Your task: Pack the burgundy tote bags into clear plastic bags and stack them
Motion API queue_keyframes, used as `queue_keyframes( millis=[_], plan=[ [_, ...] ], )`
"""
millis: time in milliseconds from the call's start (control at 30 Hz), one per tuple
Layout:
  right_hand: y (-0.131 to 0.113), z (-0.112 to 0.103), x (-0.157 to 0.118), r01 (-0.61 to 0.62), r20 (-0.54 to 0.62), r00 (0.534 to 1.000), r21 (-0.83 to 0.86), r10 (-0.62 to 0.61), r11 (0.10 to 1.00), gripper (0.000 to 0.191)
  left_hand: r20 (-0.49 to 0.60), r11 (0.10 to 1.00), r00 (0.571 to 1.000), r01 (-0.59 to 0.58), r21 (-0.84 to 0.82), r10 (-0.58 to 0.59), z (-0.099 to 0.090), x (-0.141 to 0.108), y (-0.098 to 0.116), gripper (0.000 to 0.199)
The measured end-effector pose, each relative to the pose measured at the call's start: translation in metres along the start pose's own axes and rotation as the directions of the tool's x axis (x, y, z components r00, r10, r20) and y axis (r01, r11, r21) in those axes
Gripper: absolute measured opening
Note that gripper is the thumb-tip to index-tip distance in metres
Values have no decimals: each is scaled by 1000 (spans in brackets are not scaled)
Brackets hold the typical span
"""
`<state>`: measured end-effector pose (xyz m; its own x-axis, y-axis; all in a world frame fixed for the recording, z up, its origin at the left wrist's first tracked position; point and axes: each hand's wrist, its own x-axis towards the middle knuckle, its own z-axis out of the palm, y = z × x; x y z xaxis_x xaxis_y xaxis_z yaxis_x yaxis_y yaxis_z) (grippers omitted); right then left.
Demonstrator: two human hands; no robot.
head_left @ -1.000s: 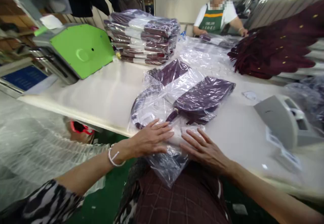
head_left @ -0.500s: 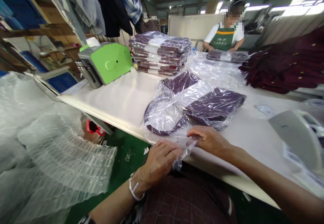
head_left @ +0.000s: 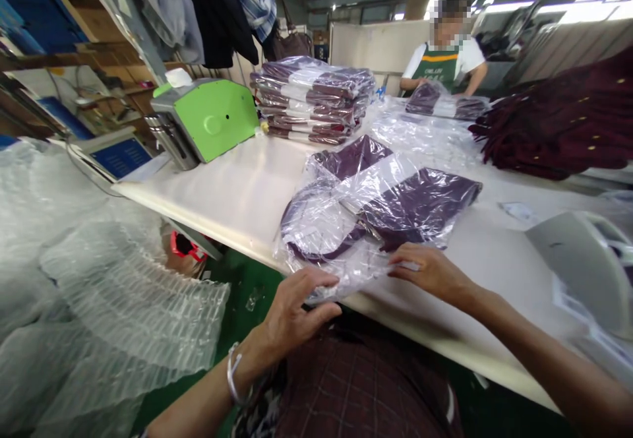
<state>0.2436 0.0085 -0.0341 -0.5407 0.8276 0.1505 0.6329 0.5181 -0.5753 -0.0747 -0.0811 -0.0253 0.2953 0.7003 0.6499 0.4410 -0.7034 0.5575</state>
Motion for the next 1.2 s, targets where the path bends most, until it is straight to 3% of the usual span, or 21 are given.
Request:
queue_keyframes(
  millis=[67,167,233,367,467,533,667,800,900,1033,1100,1200],
  plan=[
    [-5,-2,6,-75,-11,997,68,76,995,21,-24,997,997,70,-37,-71,-1,9,10,10],
    [-5,-12,10,-164,-2,986,139,165,977,21,-43,966,969,239,-97,-244,-6,30,15,17],
    [-3,-19,9,-199,1,979,167,202,966,22,-29,920,931,355,-163,-364,-7,55,8,21],
    [5,-19,6,-294,-141,936,189,322,937,30,87,869,891,454,-195,-446,4,133,-38,28],
    [8,-7,3,-333,-291,877,206,383,920,35,192,878,861,479,4,-471,29,185,-89,23],
    [9,2,2,-333,-380,839,205,389,920,35,220,868,839,484,115,-497,48,203,-120,17],
    [14,19,0,-343,-540,762,134,359,930,36,245,863,830,459,210,-501,75,201,-156,11],
    [18,30,-3,-368,-627,712,49,315,929,38,241,874,848,416,250,-472,80,185,-161,13],
    [17,34,-4,-367,-658,706,-22,263,930,35,190,897,897,340,282,-400,79,180,-159,15],
    [17,35,-3,-347,-675,711,-91,198,934,31,135,907,970,134,399,-202,80,180,-164,13],
    [19,36,-1,-330,-694,700,-105,168,938,30,150,906,964,145,398,-220,83,183,-170,13],
    [17,38,2,-315,-718,682,-119,137,942,29,172,898,927,257,357,-333,85,188,-174,15]
  ],
)
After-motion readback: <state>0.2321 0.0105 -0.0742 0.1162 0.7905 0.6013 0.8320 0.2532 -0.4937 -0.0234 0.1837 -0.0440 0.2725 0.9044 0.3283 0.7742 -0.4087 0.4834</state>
